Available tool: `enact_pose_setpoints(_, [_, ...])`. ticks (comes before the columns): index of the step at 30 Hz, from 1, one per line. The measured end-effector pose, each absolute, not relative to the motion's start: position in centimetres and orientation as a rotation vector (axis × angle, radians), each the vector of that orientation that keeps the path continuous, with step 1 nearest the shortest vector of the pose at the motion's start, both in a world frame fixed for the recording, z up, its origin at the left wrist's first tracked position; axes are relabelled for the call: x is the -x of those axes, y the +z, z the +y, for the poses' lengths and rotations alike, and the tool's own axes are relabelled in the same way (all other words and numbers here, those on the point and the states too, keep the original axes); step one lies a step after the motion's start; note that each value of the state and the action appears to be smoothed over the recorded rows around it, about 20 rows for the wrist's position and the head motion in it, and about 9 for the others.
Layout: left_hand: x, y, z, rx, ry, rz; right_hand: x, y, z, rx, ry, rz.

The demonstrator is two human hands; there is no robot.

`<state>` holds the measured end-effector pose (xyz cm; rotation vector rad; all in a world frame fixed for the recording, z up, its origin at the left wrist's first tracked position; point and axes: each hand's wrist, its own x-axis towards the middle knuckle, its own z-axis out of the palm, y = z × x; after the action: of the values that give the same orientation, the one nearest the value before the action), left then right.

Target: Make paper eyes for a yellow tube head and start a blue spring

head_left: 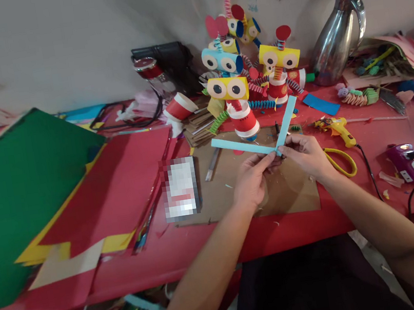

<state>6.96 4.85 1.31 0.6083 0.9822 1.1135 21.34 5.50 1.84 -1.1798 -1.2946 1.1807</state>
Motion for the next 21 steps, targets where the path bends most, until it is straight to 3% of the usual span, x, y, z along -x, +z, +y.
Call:
enact_pose_setpoints(6, [-7.4,1.3,4.8,-0.648,1.204,0.996,-20.8,1.6,5.1,1.166,1.157,-1.294])
enact_pose_setpoints(13, [-7.6,1.2,4.2,-0.781,1.170,0.981,-20.9,0.7,4.9,1.351,0.883,-1.419])
enact_pose_setpoints(21, [-7.7,1.0,4.6,-0.698,1.253,0.998,-20.5,1.3,4.9,1.133,1.200,-1.260])
